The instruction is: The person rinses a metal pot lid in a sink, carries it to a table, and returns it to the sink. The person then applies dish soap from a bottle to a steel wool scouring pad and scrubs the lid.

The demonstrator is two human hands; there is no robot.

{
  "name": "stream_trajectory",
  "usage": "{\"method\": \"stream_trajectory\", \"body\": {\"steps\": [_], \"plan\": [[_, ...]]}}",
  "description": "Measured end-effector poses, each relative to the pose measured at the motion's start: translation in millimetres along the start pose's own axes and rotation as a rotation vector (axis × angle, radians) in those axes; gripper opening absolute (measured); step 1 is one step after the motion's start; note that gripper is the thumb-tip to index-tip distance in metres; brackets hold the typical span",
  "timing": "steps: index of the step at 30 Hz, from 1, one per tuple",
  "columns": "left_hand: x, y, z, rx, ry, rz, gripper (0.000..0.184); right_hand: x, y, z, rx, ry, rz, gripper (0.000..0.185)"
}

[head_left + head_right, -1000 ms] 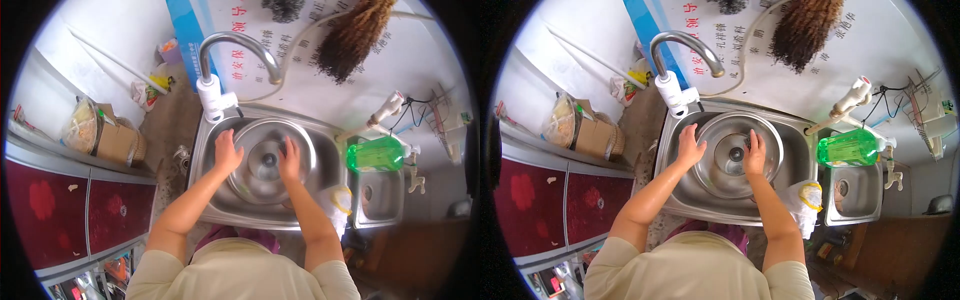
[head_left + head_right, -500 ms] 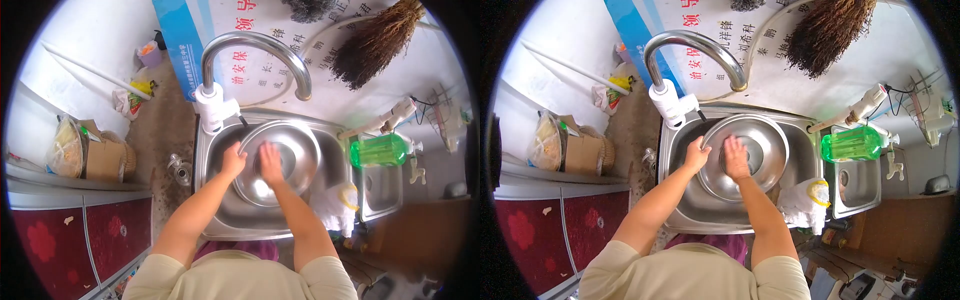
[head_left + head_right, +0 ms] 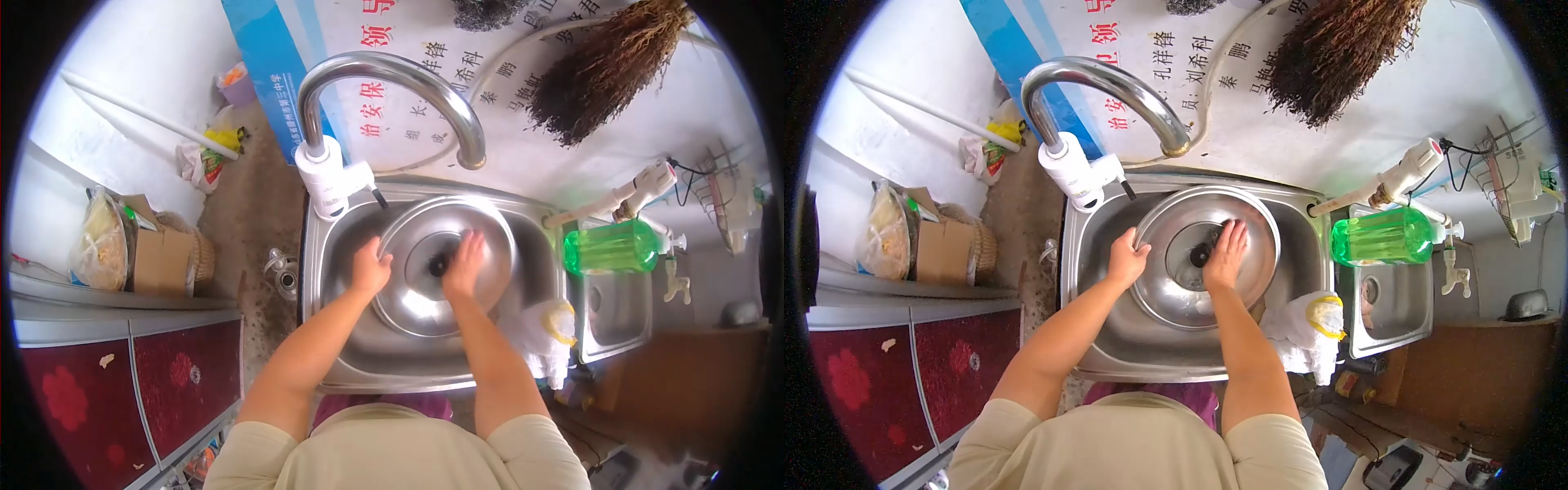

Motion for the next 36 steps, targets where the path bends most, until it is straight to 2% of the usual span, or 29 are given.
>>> {"method": "stream_trajectory", "body": {"steps": [2,3,4,5,6,8,10,11,12,13,14,15,16,18,21,22,23,24,25,28,29,30,31,33,34,36], "plan": [[-0.1,-0.5,-7.8,-0.025,-0.043,0.058,0.040,24.8,29.8,-22.0,0.026,0.087,-0.082,0.067],[-0.2,-1.3,-10.1,-0.039,-0.058,0.086,0.041,35.2,24.3,-44.0,0.058,-0.071,-0.146,0.069],[1.2,-1.2,-7.3,-0.059,0.008,0.024,0.033,51.5,11.4,-72.9,0.085,-0.232,-0.214,0.071],[1.0,-5.8,-7.3,-0.079,0.077,-0.040,0.026,63.2,-25.2,-81.6,0.005,-0.168,0.045,0.071],[2.4,-5.4,-5.0,-0.100,0.147,-0.102,0.019,53.9,-63.2,-74.0,-0.106,-0.337,0.117,0.073],[5.2,-2.8,-1.1,-0.082,0.100,-0.037,0.019,22.2,-78.9,-59.5,-0.192,-0.209,0.203,0.077],[3.0,-5.9,-0.1,-0.068,0.084,-0.015,0.019,-4.2,-78.0,-26.9,-0.227,-0.049,0.377,0.079],[1.7,-14.1,-3.5,-0.062,0.088,-0.021,0.019,-16.9,-64.8,-9.2,-0.391,-0.044,0.356,0.074],[1.3,-18.3,-5.9,-0.053,0.092,-0.026,0.019,-25.1,-46.5,5.9,-0.272,0.066,0.272,0.063],[1.2,-15.5,-7.4,-0.053,0.077,-0.044,0.019,-27.9,-16.2,19.1,-0.329,0.205,0.128,0.051],[1.6,-11.9,-7.2,-0.053,0.063,-0.062,0.019,-21.1,11.0,36.4,-0.135,0.361,-0.061,0.040],[2.5,-8.6,-6.4,-0.053,0.050,-0.079,0.019,-5.3,22.6,59.4,-0.049,0.521,-0.134,0.034],[4.6,-4.2,-5.3,-0.063,0.050,-0.093,0.019,6.2,49.8,57.3,-0.061,0.588,-0.322,0.032],[6.6,5.4,-5.5,-0.082,0.050,-0.126,0.019,16.7,68.5,45.2,-0.151,0.608,-0.455,0.029],[7.1,2.6,-8.7,-0.087,0.064,-0.165,0.019,-9.2,31.0,19.9,-0.373,0.454,-0.139,0.023],[7.6,5.7,-5.8,-0.088,0.088,-0.181,0.019,-18.9,1.4,14.5,-0.312,0.302,0.012,0.019],[10.1,10.0,-3.5,-0.088,0.107,-0.195,0.019,-18.2,-58.8,28.0,-0.085,0.140,0.287,0.023],[11.4,15.2,-2.5,-0.085,0.127,-0.212,0.019,-12.4,-56.9,-11.6,-0.384,0.017,0.459,0.022],[9.7,18.3,-3.3,-0.071,0.102,-0.225,0.019,13.3,-97.7,-7.2,0.010,0.059,0.756,0.021],[6.8,22.3,2.8,-0.053,0.074,-0.250,0.019,6.1,-95.2,-0.4,0.113,0.051,0.828,0.020],[8.8,23.2,3.5,-0.056,0.084,-0.250,0.019,-12.9,-77.3,13.9,0.051,0.106,0.633,0.022],[11.3,24.3,3.6,-0.059,0.091,-0.250,0.018,-32.7,-50.2,28.0,0.027,0.058,0.420,0.024],[14.9,25.2,4.5,-0.050,0.094,-0.244,0.018,-35.6,-18.8,49.4,-0.021,0.178,0.219,0.025],[16.6,31.7,5.8,-0.026,0.102,-0.247,0.016,-18.6,30.4,61.8,-0.007,0.043,-0.188,0.030],[15.8,27.0,1.6,-0.018,0.072,-0.210,0.024,2.2,59.1,54.7,0.007,0.067,-0.299,0.027],[9.8,10.0,-5.5,-0.001,0.018,-0.139,0.041,41.1,95.1,10.0,0.108,-0.253,-0.535,0.029]]}}
Point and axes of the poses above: each hand's wrist, its own x-axis away from the middle knuckle, its own z-axis out of the back of the hand, y = z × x, the point moved 9 cm from there along -x, towards the middle knuckle, and after that the axes turned 12 degrees about -y, right-handed, at the moved point
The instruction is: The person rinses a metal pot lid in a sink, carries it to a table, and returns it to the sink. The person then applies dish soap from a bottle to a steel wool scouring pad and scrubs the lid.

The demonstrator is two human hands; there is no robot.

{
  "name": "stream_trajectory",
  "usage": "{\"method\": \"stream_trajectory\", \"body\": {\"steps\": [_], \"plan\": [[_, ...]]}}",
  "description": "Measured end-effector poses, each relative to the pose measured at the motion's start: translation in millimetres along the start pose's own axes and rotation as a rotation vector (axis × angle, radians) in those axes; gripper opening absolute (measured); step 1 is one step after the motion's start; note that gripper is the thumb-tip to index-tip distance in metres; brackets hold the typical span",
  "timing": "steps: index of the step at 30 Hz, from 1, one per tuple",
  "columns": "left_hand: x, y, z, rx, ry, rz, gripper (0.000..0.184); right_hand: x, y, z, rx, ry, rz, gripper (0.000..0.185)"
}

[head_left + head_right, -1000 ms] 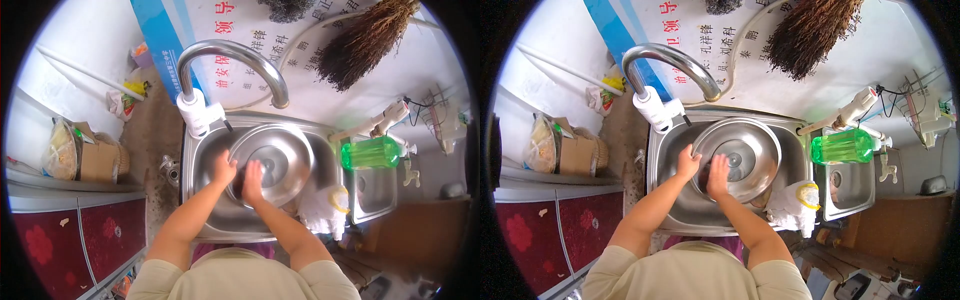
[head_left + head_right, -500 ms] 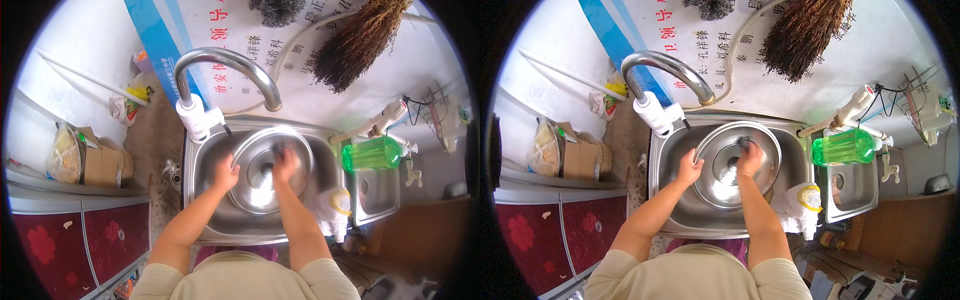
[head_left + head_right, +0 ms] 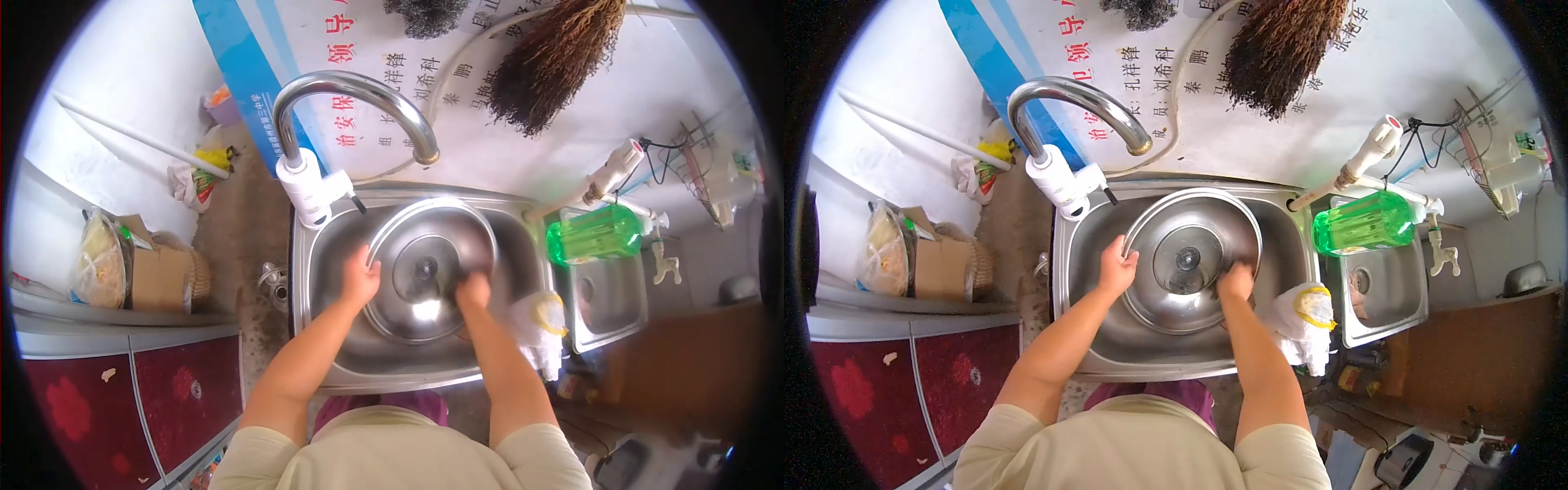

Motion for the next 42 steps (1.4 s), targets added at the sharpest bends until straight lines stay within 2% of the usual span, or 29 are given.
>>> {"method": "stream_trajectory", "body": {"steps": [1,2,4,6,8,9,10,11,12,15,16,17,20,22,23,25,26,27,29,30,31,32,34,35,36,37,38,39,42], "plan": [[-0.5,-4.0,-1.7,0.012,0.008,-0.012,0.042,2.3,7.2,-38.5,0.092,-0.169,-0.028,0.029],[-1.1,-8.8,-3.5,0.023,0.016,-0.023,0.043,20.2,-13.9,-70.0,0.281,-0.436,0.087,0.025],[-2.5,-18.6,-5.2,0.009,0.056,-0.097,0.044,69.9,-91.1,-82.8,0.313,-0.512,0.359,0.029],[-2.1,-27.2,-5.0,-0.036,0.125,-0.215,0.045,79.2,-157.5,-59.0,-0.003,-0.280,0.597,0.027],[-4.7,-35.3,-7.2,-0.022,0.100,-0.223,0.044,54.9,-179.6,-21.5,-0.194,0.120,0.759,0.024],[-5.2,-36.3,-8.0,-0.016,0.083,-0.229,0.043,36.1,-176.5,1.8,-0.197,0.118,0.605,0.024],[-3.7,-37.0,-10.6,-0.006,0.062,-0.196,0.043,20.6,-166.4,32.3,-0.252,0.215,0.588,0.024],[-3.2,-33.9,-11.8,0.005,0.043,-0.166,0.042,-21.5,-132.0,29.2,-0.289,0.326,0.523,0.017],[-1.1,-29.7,-11.8,0.015,0.021,-0.134,0.042,-7.1,-122.2,66.5,-0.019,0.488,0.493,0.014],[2.6,-6.7,-7.1,0.023,0.006,-0.081,0.040,-31.4,-20.8,39.8,0.143,0.168,0.166,0.016],[2.7,-4.2,-8.2,0.033,0.007,-0.074,0.040,-17.2,-8.2,23.6,0.207,0.036,0.009,0.016],[4.6,-1.5,-7.0,-0.001,0.143,-0.298,0.044,-27.1,19.2,-29.6,0.292,0.029,0.040,0.018],[3.8,-15.6,-18.5,0.271,-0.162,0.203,0.048,46.5,-34.2,-58.6,0.412,-0.515,0.081,0.038],[9.7,15.0,-5.5,0.344,-0.215,0.246,0.050,68.4,-59.9,-51.8,0.134,-0.473,0.293,0.041],[9.6,23.5,-2.7,0.380,-0.241,0.265,0.052,73.0,-76.1,-24.1,-0.045,-0.275,0.422,0.039],[2.0,33.0,2.3,0.428,-0.163,0.080,0.053,98.0,-100.0,52.4,-0.393,0.141,0.678,0.036],[3.5,36.0,5.4,0.450,-0.126,-0.002,0.054,113.6,-114.3,87.8,-0.449,0.278,0.774,0.039],[5.7,42.4,6.8,0.396,-0.153,0.008,0.055,132.4,-133.2,118.9,-0.383,0.383,0.867,0.048],[8.2,66.6,6.6,0.228,-0.176,-0.139,0.052,157.3,-171.9,157.6,-0.206,0.520,1.014,0.051],[10.6,79.5,6.2,0.145,-0.185,-0.211,0.051,160.4,-188.3,161.7,-0.126,0.543,1.121,0.042],[29.0,145.1,27.2,0.014,-0.108,-0.333,0.044,168.5,-206.2,164.2,0.092,0.550,1.159,0.039],[32.9,154.6,29.5,-0.067,-0.084,-0.372,0.041,175.3,-219.3,164.3,0.313,0.552,1.188,0.036],[40.8,165.8,34.3,-0.227,-0.035,-0.446,0.035,159.7,-207.8,170.4,0.440,0.619,1.117,0.025],[42.9,167.1,39.6,-0.221,-0.019,-0.482,0.028,138.3,-194.0,176.5,0.505,0.654,0.955,0.016],[44.2,165.6,43.6,-0.226,-0.031,-0.491,0.028,107.6,-174.0,184.5,0.403,0.443,0.808,0.016],[46.3,164.0,48.4,-0.231,-0.039,-0.498,0.028,86.1,-146.9,187.8,0.256,0.410,0.800,0.023],[49.2,163.0,52.1,-0.237,-0.045,-0.503,0.027,62.0,-114.9,179.2,0.080,0.232,0.736,0.029],[51.3,161.0,54.6,-0.214,-0.054,-0.480,0.027,51.6,-86.1,170.4,-0.064,0.224,0.673,0.033],[53.9,164.0,55.7,-0.218,-0.038,-0.464,0.024,53.3,-76.8,162.8,-0.273,0.202,0.622,0.033]]}}
Point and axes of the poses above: each hand's wrist, its own x-axis away from the middle knuckle, its own z-axis out of the back of the hand, y = z × x, the point moved 9 cm from there along -x, towards the middle knuckle, and after that the axes turned 12 degrees about -y, right-handed, at the moved point
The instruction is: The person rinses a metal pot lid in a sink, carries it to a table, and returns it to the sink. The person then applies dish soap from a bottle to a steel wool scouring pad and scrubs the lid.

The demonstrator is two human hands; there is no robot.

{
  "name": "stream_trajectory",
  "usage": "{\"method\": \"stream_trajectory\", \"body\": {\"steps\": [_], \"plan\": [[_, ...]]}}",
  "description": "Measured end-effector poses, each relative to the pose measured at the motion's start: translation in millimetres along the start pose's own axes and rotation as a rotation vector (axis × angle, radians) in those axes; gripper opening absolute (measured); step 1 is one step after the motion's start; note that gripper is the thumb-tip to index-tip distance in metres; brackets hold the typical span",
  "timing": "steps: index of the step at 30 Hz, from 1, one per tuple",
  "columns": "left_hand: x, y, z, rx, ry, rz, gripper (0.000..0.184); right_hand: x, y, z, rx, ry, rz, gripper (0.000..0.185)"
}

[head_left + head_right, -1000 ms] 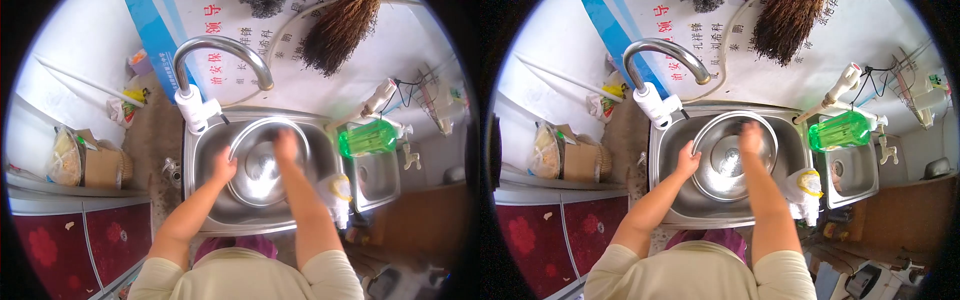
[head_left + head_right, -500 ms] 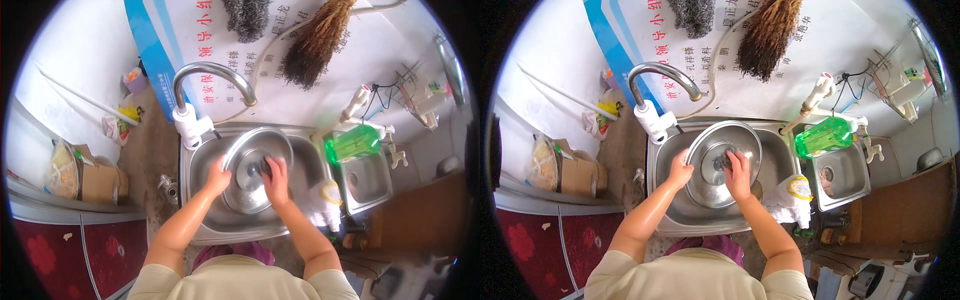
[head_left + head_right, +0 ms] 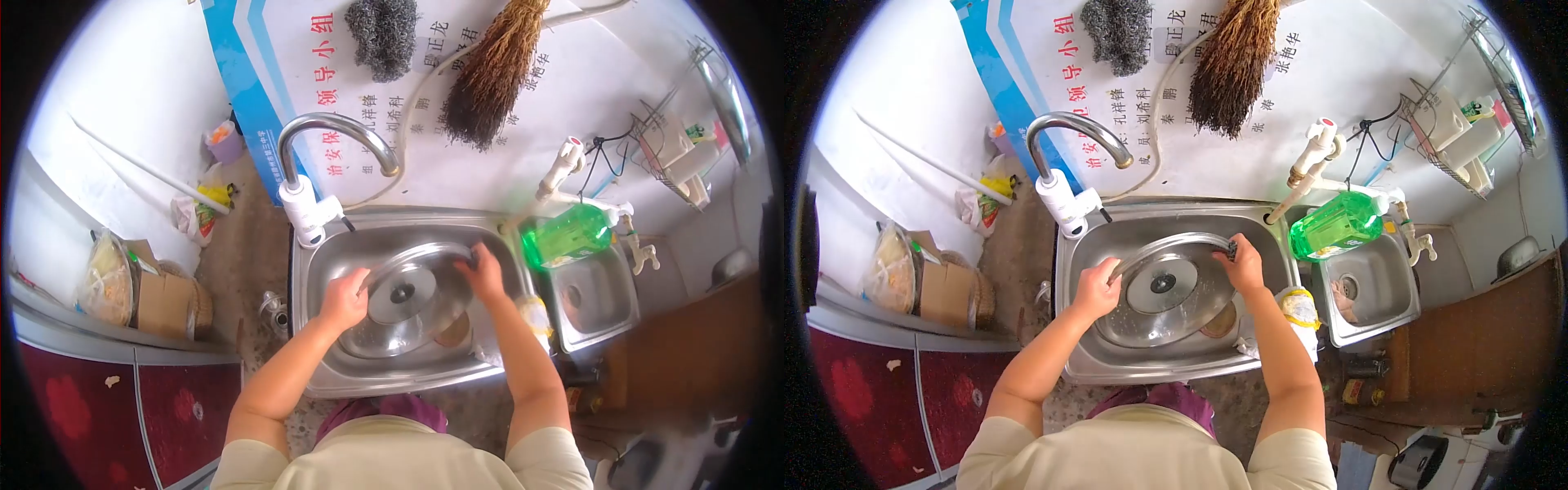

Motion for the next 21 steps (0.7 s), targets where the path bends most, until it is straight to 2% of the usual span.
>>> {"method": "stream_trajectory", "body": {"steps": [1,8,9,12,13,16,19,21], "plan": [[-2.0,3.7,-0.1,-0.023,-0.009,-0.029,0.025,-0.1,-14.3,4.5,0.019,0.070,0.077,0.033],[-16.0,30.2,-20.3,-0.133,-0.073,-0.146,0.021,17.6,-195.6,-6.5,0.572,0.051,0.772,0.013],[-14.8,28.5,-22.5,-0.152,-0.073,-0.158,0.021,20.7,-197.1,-8.8,0.594,0.047,0.764,0.015],[-9.6,33.1,-19.5,-0.136,-0.026,-0.218,0.024,14.6,-165.4,12.9,0.402,0.068,0.690,0.006],[-8.5,35.0,-15.6,-0.121,0.003,-0.243,0.025,11.9,-139.5,23.9,0.375,0.213,0.633,0.016],[-0.6,25.1,-10.0,-0.170,0.018,-0.229,0.027,9.5,-47.6,26.6,0.152,0.207,0.200,0.042],[9.5,0.4,-0.9,-0.178,0.026,-0.083,0.026,19.8,19.0,4.2,-0.131,0.178,-0.035,0.046],[6.8,-2.2,6.9,-0.175,0.080,-0.050,0.025,14.3,8.7,7.4,-0.028,0.179,-0.054,0.048]]}}
Point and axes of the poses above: each hand's wrist, its own x-axis away from the middle knuckle, its own z-axis out of the back of the hand, y = z × x, the point moved 9 cm from there along -x, towards the middle knuckle, and after that the axes turned 12 degrees about -y, right-handed, at the moved point
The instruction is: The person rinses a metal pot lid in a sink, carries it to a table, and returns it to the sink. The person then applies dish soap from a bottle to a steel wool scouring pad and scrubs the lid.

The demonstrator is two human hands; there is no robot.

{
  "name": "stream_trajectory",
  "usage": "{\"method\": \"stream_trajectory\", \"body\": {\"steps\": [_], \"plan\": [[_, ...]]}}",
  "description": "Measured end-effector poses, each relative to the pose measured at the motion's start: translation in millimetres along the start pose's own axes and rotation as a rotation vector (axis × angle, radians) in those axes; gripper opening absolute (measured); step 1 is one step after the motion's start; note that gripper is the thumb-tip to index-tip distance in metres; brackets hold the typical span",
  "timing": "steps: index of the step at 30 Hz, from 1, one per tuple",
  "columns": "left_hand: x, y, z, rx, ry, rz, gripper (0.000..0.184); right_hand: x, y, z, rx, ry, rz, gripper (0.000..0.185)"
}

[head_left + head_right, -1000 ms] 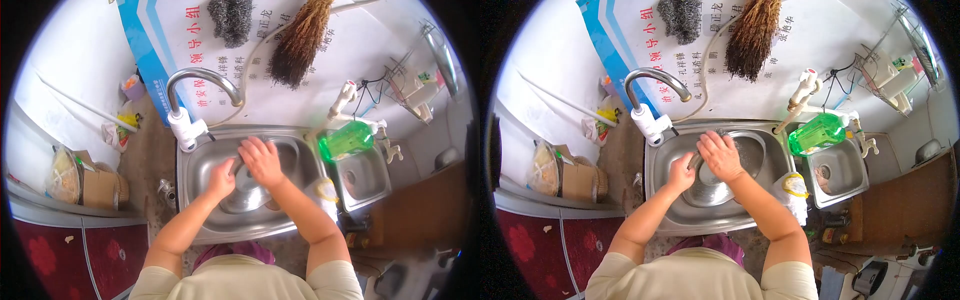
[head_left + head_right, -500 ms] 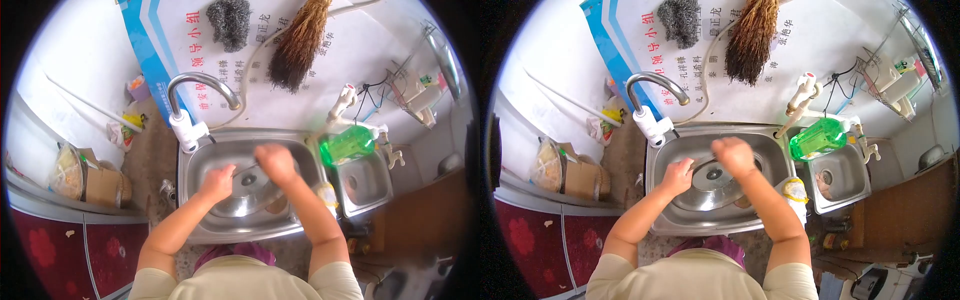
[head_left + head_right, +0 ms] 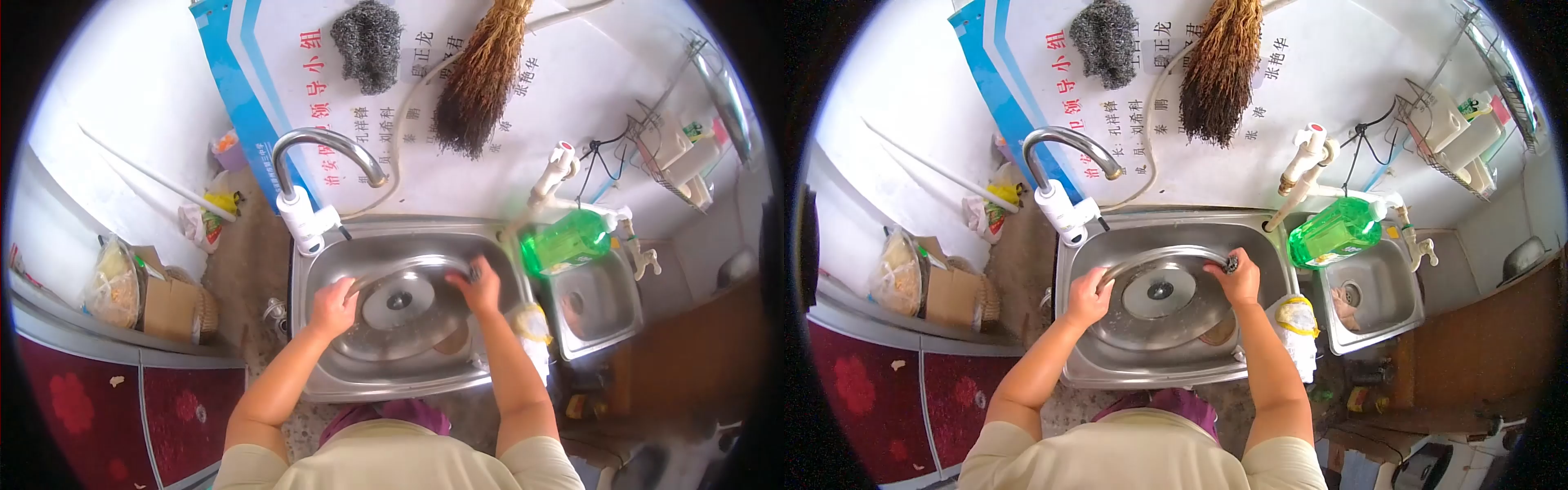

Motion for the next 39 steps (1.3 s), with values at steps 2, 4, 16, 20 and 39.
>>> {"method": "stream_trajectory", "body": {"steps": [2,4,16,20,39], "plan": [[-9.7,6.8,6.0,-0.037,0.004,-0.003,0.021,-3.7,-42.6,11.0,0.106,0.021,0.125,0.034],[-25.8,35.0,6.6,-0.097,-0.039,-0.041,0.016,-2.3,-116.1,10.3,0.251,0.005,0.500,0.022],[7.6,3.6,22.5,-0.019,0.027,0.039,0.031,-6.4,5.5,-25.6,-0.323,-0.095,-0.022,0.040],[21.0,-15.8,21.2,-0.002,0.084,0.144,0.036,0.4,-30.5,-9.0,-0.121,-0.017,-0.110,0.040],[5.6,-27.1,15.8,-0.113,-0.040,0.250,0.025,-4.2,-11.0,-29.6,-0.122,-0.039,-0.053,0.044]]}}
Point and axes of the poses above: each hand's wrist, its own x-axis away from the middle knuckle, its own z-axis out of the back of the hand, y = z × x, the point moved 9 cm from there along -x, towards the middle knuckle, and after that the axes turned 12 degrees about -y, right-handed, at the moved point
